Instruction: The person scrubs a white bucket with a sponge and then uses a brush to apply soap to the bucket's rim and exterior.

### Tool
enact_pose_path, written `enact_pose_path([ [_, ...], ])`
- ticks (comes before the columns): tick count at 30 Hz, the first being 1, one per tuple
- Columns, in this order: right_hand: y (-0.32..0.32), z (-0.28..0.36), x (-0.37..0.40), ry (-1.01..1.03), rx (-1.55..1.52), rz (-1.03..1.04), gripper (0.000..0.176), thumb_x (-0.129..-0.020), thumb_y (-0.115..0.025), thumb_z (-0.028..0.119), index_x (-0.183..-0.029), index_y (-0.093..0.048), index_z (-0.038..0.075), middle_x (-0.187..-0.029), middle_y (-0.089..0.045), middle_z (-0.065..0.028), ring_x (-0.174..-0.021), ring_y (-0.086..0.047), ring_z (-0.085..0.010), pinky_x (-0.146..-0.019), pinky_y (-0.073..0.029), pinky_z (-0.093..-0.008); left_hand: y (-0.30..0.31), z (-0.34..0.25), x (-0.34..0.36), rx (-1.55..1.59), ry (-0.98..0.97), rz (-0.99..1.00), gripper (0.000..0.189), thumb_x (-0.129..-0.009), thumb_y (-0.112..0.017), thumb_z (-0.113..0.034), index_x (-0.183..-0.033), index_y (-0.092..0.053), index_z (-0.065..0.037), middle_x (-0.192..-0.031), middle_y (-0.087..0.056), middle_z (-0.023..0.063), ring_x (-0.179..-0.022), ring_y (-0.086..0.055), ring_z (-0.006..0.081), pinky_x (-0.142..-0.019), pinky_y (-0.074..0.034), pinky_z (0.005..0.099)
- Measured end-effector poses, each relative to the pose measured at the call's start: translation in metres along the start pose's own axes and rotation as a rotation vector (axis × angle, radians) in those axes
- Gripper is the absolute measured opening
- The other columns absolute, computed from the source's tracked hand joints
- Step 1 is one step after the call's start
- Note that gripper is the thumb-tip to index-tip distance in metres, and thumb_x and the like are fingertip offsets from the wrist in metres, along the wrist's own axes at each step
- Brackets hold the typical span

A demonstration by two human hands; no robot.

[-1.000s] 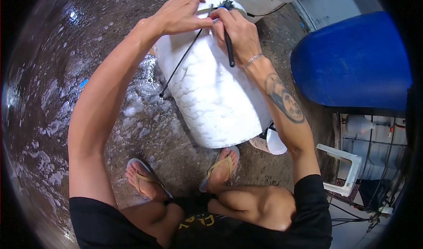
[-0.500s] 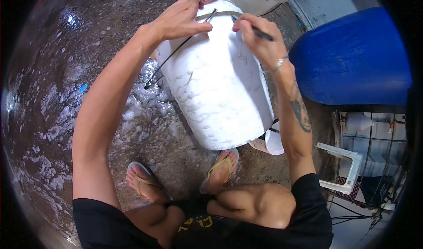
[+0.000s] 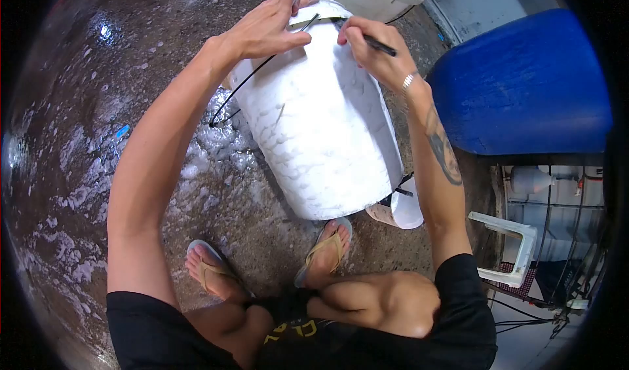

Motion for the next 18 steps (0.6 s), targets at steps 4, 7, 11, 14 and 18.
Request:
enact_pose_path([
  [4,0.02,0.0,0.008,-0.298,0.376,0.323,0.032,-0.094,-0.048,0.024,-0.086,-0.07,0.003,-0.071,-0.067,-0.0188,-0.065,-0.068,-0.029,-0.07,-0.054,-0.0384,-0.002,-0.001,-0.002,0.071,-0.094,-0.071,0.048,-0.079,-0.058,-0.035,-0.107,-0.031,-0.006,-0.136,-0.052,0.0225,-0.108,-0.053,0.037,-0.098,-0.045,0.0421],
  [7,0.03,-0.008,0.031,-0.21,0.003,0.209,0.031,-0.094,-0.05,0.027,-0.088,-0.069,0.003,-0.068,-0.066,-0.0151,-0.06,-0.068,-0.0235,-0.066,-0.053,-0.0349,0.002,0.004,0.001,0.005,-0.005,-0.012,0.051,-0.077,-0.059,-0.036,-0.109,-0.032,-0.007,-0.138,-0.051,0.0234,-0.111,-0.053,0.0381,-0.099,-0.046,0.0425],
  [11,0.03,-0.016,0.049,-0.281,-0.347,-0.001,0.02,-0.094,-0.056,0.018,-0.097,-0.064,0.0,-0.069,-0.068,-0.0079,-0.058,-0.066,-0.0124,-0.052,-0.051,-0.0261,0.011,-0.002,0.008,-0.015,-0.012,0.004,0.056,-0.076,-0.062,-0.033,-0.115,-0.035,-0.004,-0.133,-0.052,0.0293,-0.113,-0.055,0.0399,-0.099,-0.046,0.0453],
  [14,0.023,-0.008,0.054,-0.229,-0.425,-0.073,0.018,-0.094,-0.06,0.016,-0.1,-0.065,0.0,-0.075,-0.07,-0.0095,-0.061,-0.067,-0.0114,-0.053,-0.052,-0.024,0.019,-0.004,0.008,0.042,0.054,0.076,0.056,-0.077,-0.061,-0.032,-0.119,-0.036,-0.006,-0.126,-0.054,0.0322,-0.111,-0.058,0.041,-0.1,-0.047,0.0489],
  [18,0.019,0.014,0.065,-0.038,-0.408,0.005,0.026,-0.096,-0.052,0.017,-0.1,-0.07,-0.001,-0.08,-0.071,-0.0128,-0.069,-0.069,-0.0161,-0.061,-0.055,-0.0284,0.021,0.003,0.005,0.062,0.158,0.274,0.049,-0.088,-0.057,-0.035,-0.127,-0.036,-0.014,-0.121,-0.06,0.0285,-0.11,-0.061,0.0448,-0.099,-0.049,0.0546],
])
Point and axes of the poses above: each hand's wrist, its own x-axis away from the middle knuckle, its own y-axis out of the back of the hand, z = x × y, the point moved 3 cm from there along -x, towards the middle knuckle
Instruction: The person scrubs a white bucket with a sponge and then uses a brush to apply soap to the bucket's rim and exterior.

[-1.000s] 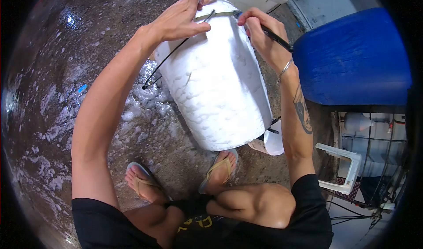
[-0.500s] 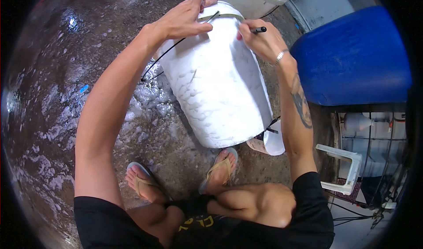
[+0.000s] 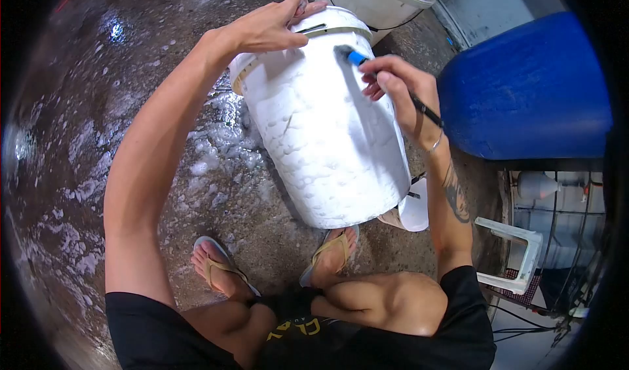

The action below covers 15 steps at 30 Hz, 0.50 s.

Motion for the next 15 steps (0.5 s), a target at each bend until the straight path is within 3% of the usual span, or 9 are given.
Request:
enact_pose_path([
  [1,-0.006,0.007,0.005,0.042,0.033,0.022,0.028,-0.097,-0.049,0.016,-0.099,-0.07,-0.002,-0.079,-0.071,-0.0137,-0.068,-0.069,-0.0177,-0.062,-0.055,-0.0296,-0.006,0.008,0.0,0.001,0.002,0.0,0.049,-0.088,-0.057,-0.035,-0.127,-0.036,-0.014,-0.121,-0.06,0.0285,-0.11,-0.061,0.0448,-0.099,-0.049,0.0546],
  [3,-0.016,0.011,0.009,0.091,0.132,-0.027,0.029,-0.096,-0.046,0.013,-0.095,-0.07,-0.003,-0.078,-0.069,-0.0153,-0.064,-0.067,-0.0198,-0.061,-0.054,-0.0307,-0.011,0.015,0.012,0.078,-0.289,-0.392,0.048,-0.096,-0.056,-0.046,-0.132,-0.041,-0.018,-0.123,-0.063,0.0202,-0.111,-0.061,0.0454,-0.098,-0.05,0.0546],
  [5,-0.02,-0.003,0.004,0.206,0.27,-0.061,0.028,-0.096,-0.045,0.011,-0.094,-0.069,-0.003,-0.077,-0.067,-0.0156,-0.062,-0.065,-0.0213,-0.059,-0.053,-0.0327,-0.023,0.027,0.019,0.108,-0.203,-0.362,0.048,-0.096,-0.054,-0.051,-0.131,-0.045,-0.02,-0.122,-0.065,0.017,-0.11,-0.063,0.0429,-0.098,-0.05,0.0536],
  [6,-0.021,-0.016,-0.006,0.14,0.205,-0.099,0.027,-0.095,-0.045,0.009,-0.093,-0.069,-0.003,-0.078,-0.067,-0.0156,-0.062,-0.064,-0.0218,-0.06,-0.052,-0.0345,-0.026,0.028,0.02,0.131,-0.118,-0.338,0.049,-0.096,-0.052,-0.055,-0.131,-0.048,-0.022,-0.121,-0.066,0.0139,-0.109,-0.064,0.0405,-0.097,-0.05,0.0527],
  [9,-0.03,-0.028,-0.031,0.141,0.142,-0.195,0.025,-0.094,-0.047,0.008,-0.093,-0.069,-0.002,-0.078,-0.067,-0.0144,-0.062,-0.063,-0.0216,-0.06,-0.052,-0.0343,-0.026,0.02,0.017,0.135,-0.13,-0.322,0.044,-0.099,-0.047,-0.053,-0.131,-0.05,-0.024,-0.12,-0.066,0.0158,-0.106,-0.067,0.0349,-0.096,-0.051,0.0512],
  [13,-0.021,-0.017,-0.008,0.201,0.142,-0.008,0.028,-0.096,-0.045,0.01,-0.094,-0.071,-0.002,-0.083,-0.07,-0.0145,-0.064,-0.064,-0.0173,-0.062,-0.054,-0.031,-0.026,0.024,0.017,0.028,-0.062,-0.288,0.037,-0.103,-0.041,-0.048,-0.131,-0.05,-0.026,-0.116,-0.068,0.0158,-0.1,-0.069,0.0325,-0.093,-0.053,0.0486],
  [15,-0.008,-0.017,-0.001,-0.095,-0.225,0.071,0.03,-0.097,-0.043,0.01,-0.097,-0.07,-0.002,-0.082,-0.069,-0.0108,-0.066,-0.063,-0.0125,-0.059,-0.052,-0.0283,-0.03,0.023,0.019,-0.062,-0.131,-0.4,0.035,-0.104,-0.038,-0.047,-0.13,-0.051,-0.027,-0.111,-0.07,0.0147,-0.095,-0.07,0.0329,-0.088,-0.055,0.0458],
])
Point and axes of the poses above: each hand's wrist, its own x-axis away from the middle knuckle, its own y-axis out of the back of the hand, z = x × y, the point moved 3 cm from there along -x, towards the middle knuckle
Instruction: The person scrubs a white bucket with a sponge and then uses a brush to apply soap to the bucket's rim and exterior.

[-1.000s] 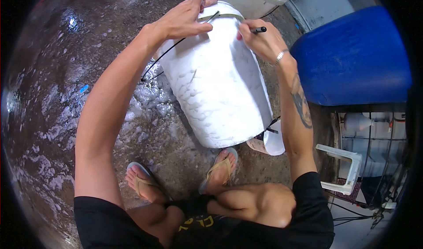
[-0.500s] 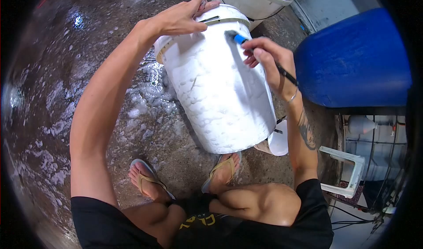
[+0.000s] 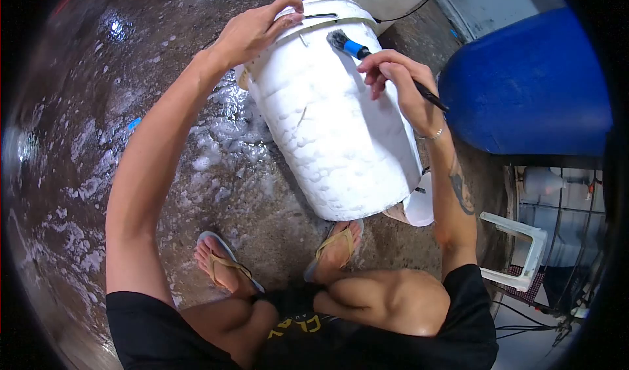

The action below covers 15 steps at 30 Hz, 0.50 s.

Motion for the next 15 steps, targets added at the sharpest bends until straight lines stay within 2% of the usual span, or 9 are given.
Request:
enact_pose_path([
  [1,-0.001,-0.003,0.001,0.036,0.012,0.004,0.032,-0.098,-0.041,0.01,-0.098,-0.071,-0.001,-0.078,-0.067,-0.0063,-0.067,-0.061,-0.0093,-0.057,-0.05,-0.0263,-0.001,0.0,0.0,0.004,0.006,-0.001,0.035,-0.104,-0.038,-0.047,-0.13,-0.051,-0.027,-0.111,-0.07,0.0147,-0.095,-0.07,0.0329,-0.088,-0.055,0.0458],
  [4,-0.011,-0.013,-0.028,0.111,0.169,0.006,0.031,-0.098,-0.042,0.01,-0.1,-0.071,0.0,-0.076,-0.065,-0.0053,-0.066,-0.061,-0.0098,-0.056,-0.05,-0.0256,-0.007,-0.005,-0.012,-0.044,0.017,0.015,0.036,-0.104,-0.037,-0.048,-0.13,-0.051,-0.027,-0.109,-0.071,0.0135,-0.094,-0.071,0.0329,-0.085,-0.055,0.0446],
  [6,-0.011,-0.013,-0.035,0.043,0.065,-0.05,0.03,-0.097,-0.044,0.012,-0.099,-0.072,0.001,-0.074,-0.063,-0.0046,-0.064,-0.06,-0.0088,-0.056,-0.05,-0.0253,-0.004,-0.005,-0.017,-0.004,0.008,0.018,0.036,-0.104,-0.038,-0.048,-0.13,-0.05,-0.027,-0.109,-0.071,0.0132,-0.093,-0.071,0.0324,-0.083,-0.055,0.0442],
  [8,-0.014,-0.003,-0.03,-0.05,0.057,0.175,0.031,-0.098,-0.044,0.015,-0.098,-0.072,0.001,-0.073,-0.062,-0.0043,-0.061,-0.057,-0.0084,-0.057,-0.049,-0.0251,-0.002,-0.005,-0.018,-0.021,0.045,0.069,0.037,-0.104,-0.038,-0.048,-0.131,-0.05,-0.027,-0.109,-0.071,0.0123,-0.093,-0.071,0.0325,-0.084,-0.055,0.0439],
  [9,-0.009,-0.005,-0.032,0.002,0.121,0.185,0.034,-0.098,-0.043,0.018,-0.098,-0.073,0.001,-0.075,-0.063,-0.0046,-0.062,-0.057,-0.0082,-0.058,-0.05,-0.0246,-0.003,-0.005,-0.019,-0.032,0.005,0.06,0.037,-0.104,-0.038,-0.048,-0.131,-0.051,-0.027,-0.109,-0.071,0.0127,-0.093,-0.071,0.0327,-0.084,-0.055,0.0442],
  [10,0.001,-0.003,-0.031,-0.053,0.073,0.109,0.036,-0.098,-0.041,0.017,-0.098,-0.073,0.001,-0.077,-0.064,-0.0053,-0.063,-0.057,-0.0088,-0.058,-0.05,-0.0247,-0.006,-0.006,-0.016,-0.039,-0.03,0.052,0.037,-0.104,-0.038,-0.048,-0.131,-0.051,-0.027,-0.108,-0.071,0.013,-0.093,-0.07,0.033,-0.085,-0.055,0.0445],
  [12,0.009,-0.013,-0.044,-0.011,0.122,0.012,0.036,-0.099,-0.04,0.015,-0.099,-0.074,0.001,-0.078,-0.064,-0.0057,-0.064,-0.057,-0.0092,-0.058,-0.05,-0.0245,-0.008,-0.006,-0.014,-0.034,-0.046,-0.002,0.037,-0.104,-0.039,-0.048,-0.131,-0.051,-0.027,-0.108,-0.071,0.0131,-0.094,-0.07,0.0329,-0.085,-0.055,0.0454],
  [14,0.01,-0.018,-0.046,-0.013,0.101,0.04,0.037,-0.099,-0.04,0.014,-0.098,-0.073,0.0,-0.077,-0.064,-0.0052,-0.063,-0.056,-0.0094,-0.058,-0.05,-0.0239,-0.008,-0.008,-0.015,-0.009,0.001,0.029,0.037,-0.104,-0.039,-0.048,-0.132,-0.052,-0.028,-0.108,-0.071,0.0129,-0.094,-0.07,0.0331,-0.084,-0.056,0.0459],
  [15,0.007,-0.013,-0.042,-0.036,0.052,0.151,0.037,-0.1,-0.04,0.014,-0.098,-0.073,0.0,-0.076,-0.063,-0.0049,-0.063,-0.056,-0.0093,-0.058,-0.05,-0.0236,-0.006,-0.009,-0.015,-0.011,-0.001,0.031,0.037,-0.104,-0.039,-0.048,-0.132,-0.052,-0.028,-0.108,-0.071,0.0129,-0.094,-0.07,0.0331,-0.084,-0.056,0.0459],
])
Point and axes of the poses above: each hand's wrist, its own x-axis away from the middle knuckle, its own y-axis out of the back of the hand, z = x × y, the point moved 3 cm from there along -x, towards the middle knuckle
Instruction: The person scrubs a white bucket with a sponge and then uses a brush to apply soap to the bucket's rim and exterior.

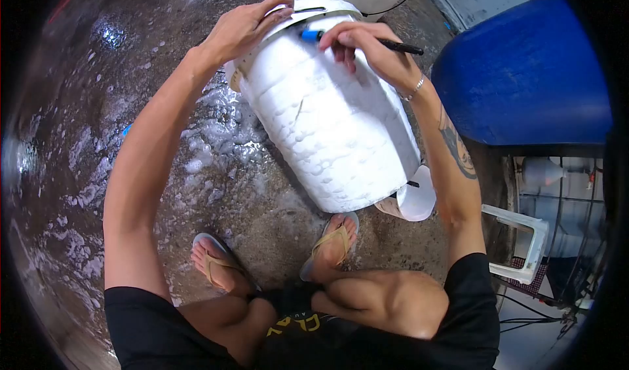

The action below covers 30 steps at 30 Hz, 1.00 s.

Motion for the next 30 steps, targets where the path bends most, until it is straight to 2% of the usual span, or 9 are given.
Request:
enact_pose_path([
  [1,-0.004,0.003,0.002,-0.013,-0.05,0.111,0.037,-0.1,-0.04,0.015,-0.098,-0.073,-0.001,-0.075,-0.063,-0.0046,-0.063,-0.056,-0.0092,-0.057,-0.05,-0.0233,0.002,-0.001,0.001,0.008,0.023,0.036,0.037,-0.103,-0.04,-0.048,-0.132,-0.052,-0.028,-0.108,-0.071,0.0122,-0.094,-0.07,0.0329,-0.084,-0.056,0.0458],
  [5,0.013,-0.004,-0.005,0.032,0.133,-0.116,0.033,-0.099,-0.044,0.017,-0.099,-0.075,0.004,-0.071,-0.063,-0.0036,-0.06,-0.056,-0.0087,-0.053,-0.049,-0.0259,-0.003,0.004,0.001,-0.035,-0.012,-0.007,0.037,-0.103,-0.04,-0.048,-0.132,-0.052,-0.027,-0.108,-0.072,0.0114,-0.091,-0.071,0.0325,-0.083,-0.057,0.0458],
  [9,-0.011,0.017,-0.001,0.322,0.302,-0.004,0.027,-0.096,-0.047,0.015,-0.094,-0.073,0.005,-0.068,-0.062,-0.0057,-0.059,-0.059,-0.0115,-0.053,-0.049,-0.0289,-0.001,0.002,0.002,0.027,0.023,0.023,0.036,-0.104,-0.041,-0.046,-0.131,-0.052,-0.027,-0.109,-0.071,0.0125,-0.093,-0.071,0.0325,-0.082,-0.057,0.0455],
  [11,-0.003,0.024,0.01,-0.09,0.139,0.119,0.024,-0.094,-0.049,0.013,-0.092,-0.072,0.004,-0.067,-0.061,-0.0086,-0.059,-0.06,-0.0151,-0.056,-0.05,-0.0298,0.003,0.002,0.006,0.007,0.071,0.073,0.035,-0.104,-0.041,-0.045,-0.131,-0.053,-0.026,-0.111,-0.071,0.0135,-0.095,-0.07,0.0334,-0.083,-0.056,0.0451],
  [13,-0.014,0.04,0.02,0.461,0.493,0.01,0.016,-0.091,-0.053,0.009,-0.092,-0.069,0.005,-0.072,-0.064,-0.014,-0.063,-0.064,-0.0276,-0.064,-0.052,-0.0361,0.002,0.005,0.006,0.012,0.027,0.02,0.035,-0.104,-0.041,-0.045,-0.131,-0.052,-0.025,-0.11,-0.071,0.0143,-0.095,-0.07,0.0339,-0.083,-0.055,0.0448],
  [15,-0.033,0.038,0.019,0.477,0.684,0.024,0.017,-0.092,-0.051,0.009,-0.099,-0.066,0.003,-0.08,-0.064,-0.0126,-0.071,-0.064,-0.0299,-0.07,-0.052,-0.0377,-0.002,0.004,0.001,0.022,-0.033,-0.023,0.035,-0.104,-0.041,-0.044,-0.131,-0.052,-0.025,-0.109,-0.071,0.0151,-0.096,-0.07,0.0343,-0.083,-0.055,0.0445],
  [20,-0.062,0.039,0.003,0.324,1.054,-0.076,0.014,-0.09,-0.061,0.014,-0.086,-0.059,0.001,-0.078,-0.063,-0.016,-0.075,-0.065,-0.0338,-0.069,-0.049,-0.0429,-0.002,-0.007,-0.01,0.033,-0.008,0.02,0.038,-0.104,-0.041,-0.046,-0.13,-0.053,-0.022,-0.106,-0.07,0.0174,-0.094,-0.068,0.0388,-0.082,-0.053,0.0462],
  [25,-0.067,0.065,0.008,0.37,1.048,-0.088,0.016,-0.089,-0.061,0.014,-0.08,-0.058,0.001,-0.071,-0.062,-0.0174,-0.071,-0.064,-0.0368,-0.066,-0.05,-0.0467,-0.002,-0.006,-0.015,0.026,-0.05,-0.041,0.037,-0.104,-0.041,-0.046,-0.128,-0.054,-0.021,-0.105,-0.069,0.019,-0.094,-0.066,0.0422,-0.08,-0.052,0.047],
  [30,-0.063,0.061,0.0,0.172,1.061,-0.059,0.013,-0.087,-0.06,0.013,-0.081,-0.057,0.002,-0.072,-0.063,-0.0183,-0.07,-0.064,-0.0394,-0.066,-0.051,-0.048,-0.005,-0.006,-0.02,0.043,-0.052,-0.04,0.038,-0.103,-0.041,-0.047,-0.127,-0.054,-0.021,-0.107,-0.069,0.0184,-0.095,-0.065,0.0426,-0.08,-0.051,0.0484],
])
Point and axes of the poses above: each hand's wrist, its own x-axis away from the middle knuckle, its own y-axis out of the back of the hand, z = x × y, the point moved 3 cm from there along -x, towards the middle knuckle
